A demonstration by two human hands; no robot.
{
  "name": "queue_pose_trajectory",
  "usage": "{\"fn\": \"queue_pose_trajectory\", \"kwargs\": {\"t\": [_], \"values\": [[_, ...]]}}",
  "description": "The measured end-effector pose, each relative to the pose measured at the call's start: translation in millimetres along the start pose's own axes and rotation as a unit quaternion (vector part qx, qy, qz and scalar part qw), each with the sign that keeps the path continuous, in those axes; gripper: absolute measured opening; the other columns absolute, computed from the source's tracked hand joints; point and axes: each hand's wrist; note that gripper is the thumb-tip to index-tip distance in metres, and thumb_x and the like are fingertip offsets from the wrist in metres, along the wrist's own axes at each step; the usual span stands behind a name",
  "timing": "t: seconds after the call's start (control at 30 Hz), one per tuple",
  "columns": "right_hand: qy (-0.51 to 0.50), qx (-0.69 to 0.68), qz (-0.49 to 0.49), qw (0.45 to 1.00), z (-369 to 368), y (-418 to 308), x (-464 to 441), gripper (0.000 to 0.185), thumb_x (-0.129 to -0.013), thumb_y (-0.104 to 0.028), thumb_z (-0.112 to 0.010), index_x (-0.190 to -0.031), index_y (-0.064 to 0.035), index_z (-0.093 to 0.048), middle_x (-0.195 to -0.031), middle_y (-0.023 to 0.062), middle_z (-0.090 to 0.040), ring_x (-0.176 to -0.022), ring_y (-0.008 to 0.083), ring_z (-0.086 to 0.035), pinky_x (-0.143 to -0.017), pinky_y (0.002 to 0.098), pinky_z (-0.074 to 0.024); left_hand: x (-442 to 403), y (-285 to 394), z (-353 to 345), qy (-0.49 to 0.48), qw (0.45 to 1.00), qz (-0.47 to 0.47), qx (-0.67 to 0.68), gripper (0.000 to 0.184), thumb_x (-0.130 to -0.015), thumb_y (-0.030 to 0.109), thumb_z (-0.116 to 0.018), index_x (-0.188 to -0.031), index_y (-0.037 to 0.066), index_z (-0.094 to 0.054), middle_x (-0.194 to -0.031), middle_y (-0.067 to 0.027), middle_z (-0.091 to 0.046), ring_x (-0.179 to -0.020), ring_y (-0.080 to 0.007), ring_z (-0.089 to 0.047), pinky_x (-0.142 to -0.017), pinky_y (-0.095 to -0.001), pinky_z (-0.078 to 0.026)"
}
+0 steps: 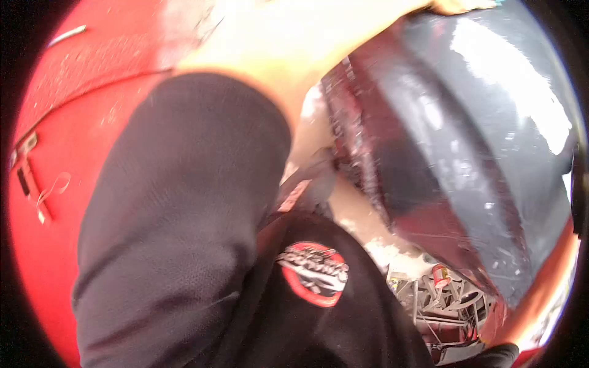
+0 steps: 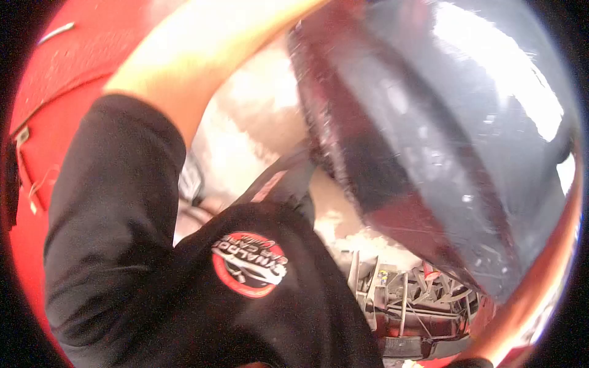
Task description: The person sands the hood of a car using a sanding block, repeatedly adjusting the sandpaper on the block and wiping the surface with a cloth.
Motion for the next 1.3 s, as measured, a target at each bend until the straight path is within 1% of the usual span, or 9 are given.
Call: {"fn": "queue_pose_trajectory", "kwargs": {"t": [0.1,0.17,0.27,0.5,0.73,0.87,1.03,1.1,1.3], "values": [[-0.018,0.060,-0.095,0.993,52.9,-61.6,50.8,0.031,-0.114,-0.020,-0.061,-0.139,-0.0216,-0.079,-0.144,0.0055,-0.077,-0.135,0.0240,-0.071,-0.109,0.0408,-0.0571,-8.7,1.5,-5.6,0.083,0.996,-0.024,0.011,0.035,-0.109,0.034,-0.065,-0.140,0.017,-0.069,-0.157,-0.0113,-0.059,-0.153,-0.0368,-0.050,-0.127,-0.0686,-0.033],[-0.024,-0.129,-0.168,0.977,65.3,-103.8,81.7,0.029,-0.108,-0.021,-0.071,-0.137,-0.0220,-0.080,-0.139,0.0077,-0.078,-0.131,0.0297,-0.072,-0.114,0.0461,-0.0553,-8.4,-15.9,-14.4,0.020,0.998,-0.036,-0.054,0.038,-0.112,0.042,-0.062,-0.143,0.023,-0.074,-0.162,-0.0059,-0.060,-0.154,-0.0294,-0.048,-0.126,-0.0576,-0.034],[0.028,-0.111,-0.143,0.983,97.2,-145.1,83.4,0.029,-0.100,-0.014,-0.081,-0.128,-0.0208,-0.081,-0.136,0.0048,-0.078,-0.129,0.0325,-0.071,-0.112,0.0466,-0.0554,2.0,-19.4,-21.5,0.041,0.998,0.049,-0.012,0.069,-0.106,0.040,-0.072,-0.166,0.018,-0.047,-0.172,-0.0157,-0.049,-0.164,-0.0369,-0.039,-0.134,-0.0631,-0.023],[0.018,-0.067,-0.239,0.969,43.8,-96.8,-11.4,0.024,-0.105,-0.024,-0.073,-0.128,-0.0211,-0.079,-0.138,0.0007,-0.075,-0.124,0.0363,-0.069,-0.114,0.0557,-0.0462,-100.8,-71.0,-48.3,0.061,0.992,0.112,-0.018,0.072,-0.105,0.041,-0.070,-0.167,0.017,-0.042,-0.176,-0.0211,-0.041,-0.167,-0.0401,-0.033,-0.132,-0.0735,-0.017],[-0.008,-0.075,-0.190,0.979,103.4,-196.5,59.2,0.039,-0.097,-0.012,-0.080,-0.132,-0.0271,-0.081,-0.146,0.0024,-0.073,-0.125,0.0306,-0.067,-0.108,0.0510,-0.0445,-132.9,-87.0,-54.6,0.097,0.983,0.150,-0.035,0.074,-0.105,0.041,-0.069,-0.169,0.018,-0.038,-0.171,-0.0150,-0.047,-0.164,-0.0353,-0.038,-0.132,-0.0701,-0.020],[0.045,0.029,-0.169,0.984,50.2,-126.9,-6.2,0.035,-0.100,-0.016,-0.078,-0.132,-0.0280,-0.081,-0.133,0.0033,-0.077,-0.123,0.0313,-0.068,-0.105,0.0553,-0.0494,-135.2,-82.2,-50.1,0.079,0.982,0.166,-0.042,0.076,-0.104,0.038,-0.071,-0.169,0.017,-0.038,-0.172,-0.0148,-0.046,-0.164,-0.0346,-0.038,-0.133,-0.0682,-0.019],[-0.005,0.017,-0.356,0.935,-8.0,-33.2,-162.0,0.029,-0.106,-0.029,-0.073,-0.131,-0.0171,-0.081,-0.133,0.0103,-0.077,-0.123,0.0333,-0.072,-0.113,0.0500,-0.0489,-137.2,-78.0,-48.8,0.069,0.980,0.178,-0.050,0.076,-0.103,0.035,-0.073,-0.169,0.016,-0.038,-0.172,-0.0144,-0.046,-0.165,-0.0339,-0.037,-0.134,-0.0675,-0.018],[0.092,-0.020,-0.216,0.972,-30.3,-24.9,-130.0,0.029,-0.107,-0.027,-0.072,-0.134,-0.0201,-0.081,-0.135,0.0095,-0.077,-0.125,0.0343,-0.069,-0.112,0.0468,-0.0485,-135.3,-76.1,-48.6,0.063,0.981,0.177,-0.040,0.077,-0.103,0.032,-0.074,-0.169,0.016,-0.038,-0.172,-0.0139,-0.045,-0.165,-0.0340,-0.036,-0.134,-0.0670,-0.017],[-0.045,-0.042,-0.138,0.989,48.3,-130.4,-70.4,0.037,-0.100,-0.020,-0.078,-0.136,-0.0301,-0.079,-0.144,0.0000,-0.072,-0.125,0.0348,-0.067,-0.107,0.0539,-0.0467,-138.2,-75.1,-46.0,0.064,0.980,0.184,-0.038,0.078,-0.102,0.031,-0.075,-0.169,0.015,-0.038,-0.171,-0.0148,-0.045,-0.165,-0.0340,-0.036,-0.135,-0.0673,-0.016]]}}
Point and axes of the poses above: each hand's wrist, its own x-axis away from the middle knuckle, its own z-axis out of the back of the hand, y = z × x
